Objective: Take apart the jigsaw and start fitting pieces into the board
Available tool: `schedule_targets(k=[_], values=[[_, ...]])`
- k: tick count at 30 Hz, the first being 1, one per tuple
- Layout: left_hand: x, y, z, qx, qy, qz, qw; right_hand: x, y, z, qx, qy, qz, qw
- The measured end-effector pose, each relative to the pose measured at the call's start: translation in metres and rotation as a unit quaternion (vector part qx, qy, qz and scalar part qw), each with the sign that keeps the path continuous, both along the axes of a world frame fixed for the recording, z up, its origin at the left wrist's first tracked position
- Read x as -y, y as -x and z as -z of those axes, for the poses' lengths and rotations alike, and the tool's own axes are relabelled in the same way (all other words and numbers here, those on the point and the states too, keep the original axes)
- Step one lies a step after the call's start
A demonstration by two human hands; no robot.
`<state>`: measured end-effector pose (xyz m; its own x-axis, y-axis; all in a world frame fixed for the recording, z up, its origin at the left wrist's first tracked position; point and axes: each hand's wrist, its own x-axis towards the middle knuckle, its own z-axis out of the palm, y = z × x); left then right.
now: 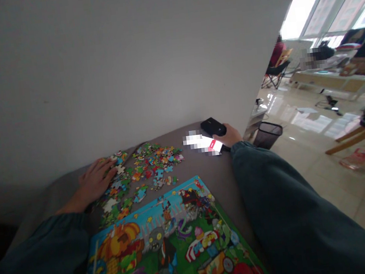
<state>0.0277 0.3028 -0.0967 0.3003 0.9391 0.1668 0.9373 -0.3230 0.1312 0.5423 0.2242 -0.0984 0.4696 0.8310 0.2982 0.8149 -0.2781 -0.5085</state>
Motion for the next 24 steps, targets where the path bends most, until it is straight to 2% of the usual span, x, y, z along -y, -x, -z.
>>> schedule_targets(k=[3, 5, 7, 9, 12, 16, 22, 24], values=[[0.0, 0.001, 0.001, 0.003, -0.001, 0.005, 1.0, 0.005, 0.006, -0.004, 0.03, -0.036, -0.009, 0.999], [-0.001, 0.001, 0.002, 0.01, 0.0, 0.009, 1.0, 0.011, 0.016, -0.009, 0.085, -0.056, -0.045, 0.994], [-0.001, 0.002, 0.002, 0.015, 0.0, 0.011, 1.0, 0.017, 0.031, -0.014, 0.138, -0.03, -0.107, 0.984], [0.0, 0.002, 0.002, 0.016, -0.001, 0.012, 1.0, 0.021, 0.046, -0.018, 0.181, 0.029, -0.144, 0.973], [0.001, 0.001, 0.001, 0.013, 0.002, 0.007, 1.0, 0.021, 0.064, -0.019, 0.215, 0.085, -0.142, 0.962], [0.002, 0.001, 0.001, 0.012, 0.007, 0.005, 1.0, 0.017, 0.07, -0.017, 0.216, 0.106, -0.129, 0.962], [0.0, 0.002, 0.005, 0.019, -0.003, 0.011, 1.0, 0.009, 0.078, -0.01, 0.274, 0.04, -0.067, 0.959], [0.0, 0.002, 0.005, 0.021, -0.002, 0.009, 1.0, 0.006, 0.082, -0.01, 0.259, 0.046, -0.046, 0.964]])
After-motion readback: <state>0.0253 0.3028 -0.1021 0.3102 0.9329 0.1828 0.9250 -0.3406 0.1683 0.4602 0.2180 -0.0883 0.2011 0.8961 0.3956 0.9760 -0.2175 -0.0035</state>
